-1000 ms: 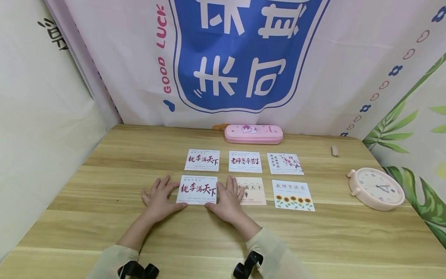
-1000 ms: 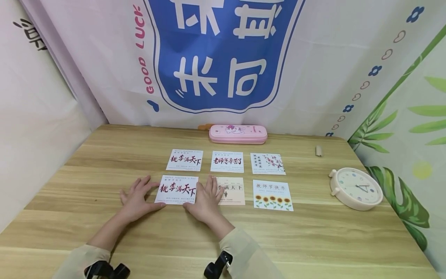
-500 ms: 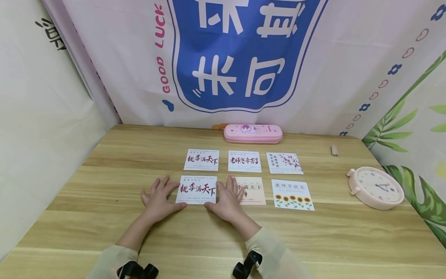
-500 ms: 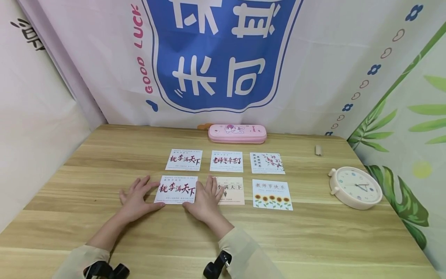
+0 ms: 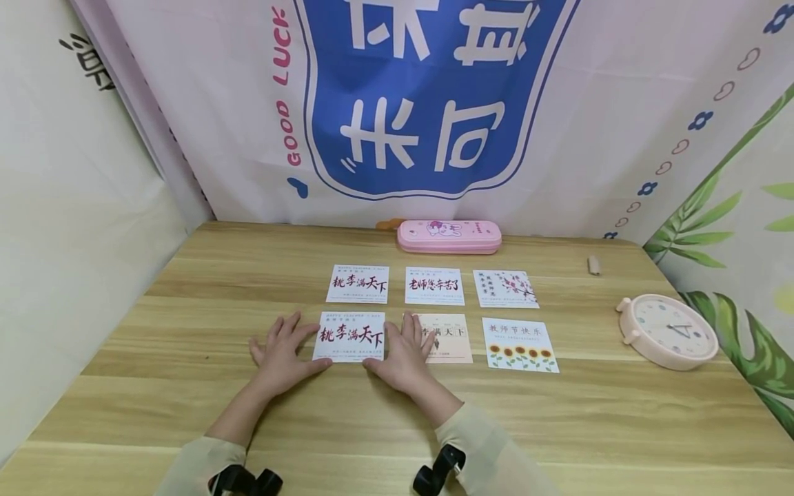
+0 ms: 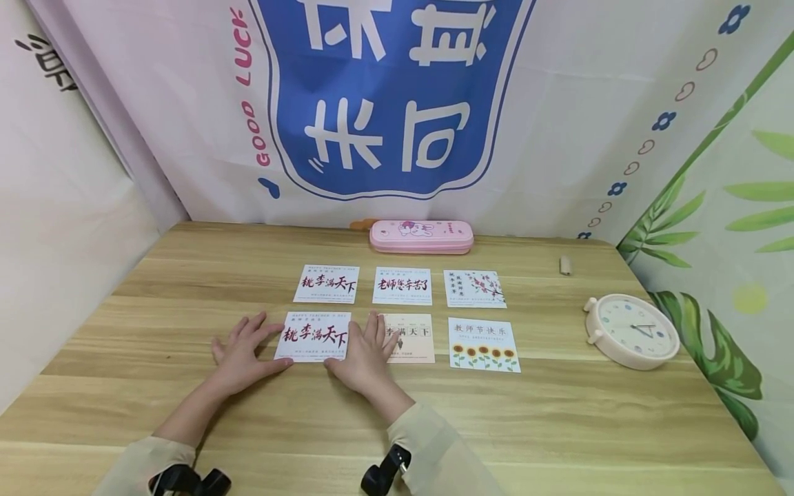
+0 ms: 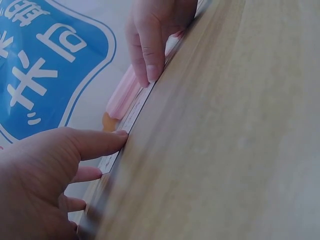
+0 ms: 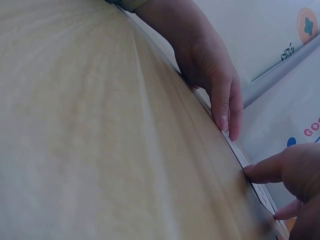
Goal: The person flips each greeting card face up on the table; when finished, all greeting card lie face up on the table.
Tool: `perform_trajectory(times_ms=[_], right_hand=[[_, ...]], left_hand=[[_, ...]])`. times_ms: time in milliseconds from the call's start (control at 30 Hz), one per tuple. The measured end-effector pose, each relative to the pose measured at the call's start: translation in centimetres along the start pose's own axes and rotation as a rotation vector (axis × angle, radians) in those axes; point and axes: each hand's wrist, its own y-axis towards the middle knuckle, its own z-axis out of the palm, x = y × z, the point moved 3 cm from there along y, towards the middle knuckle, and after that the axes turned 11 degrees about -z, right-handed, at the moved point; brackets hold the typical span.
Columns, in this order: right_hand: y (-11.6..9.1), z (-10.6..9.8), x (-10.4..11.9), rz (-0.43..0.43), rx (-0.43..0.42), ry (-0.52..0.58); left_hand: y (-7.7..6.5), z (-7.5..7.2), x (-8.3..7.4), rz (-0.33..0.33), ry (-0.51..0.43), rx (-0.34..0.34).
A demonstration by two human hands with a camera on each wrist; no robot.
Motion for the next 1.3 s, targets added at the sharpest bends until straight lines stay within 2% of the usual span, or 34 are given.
perform_trajectory(times_ms=[400, 767, 1100, 1300], right_hand=[[-0.12, 0.02, -0.12, -0.019, -0.014, 0.013], [-0.06, -0.16, -0.10, 0.002, -0.013, 0.026], [0.19, -0.10, -0.13, 0.015, -0.025, 0.049], [0.09, -0.78, 0.11, 0.009, -0.077, 0.080]], left_hand=[[0.11, 0.20, 0.14, 0.012, 0.011, 0.007], [0.25, 0.32, 0.14, 0.018, 0.011, 0.007], [0.28, 0.00, 0.15, -0.008, -0.015, 0.013], [0.27, -0.29, -0.01, -0.025, -0.047, 0.017]])
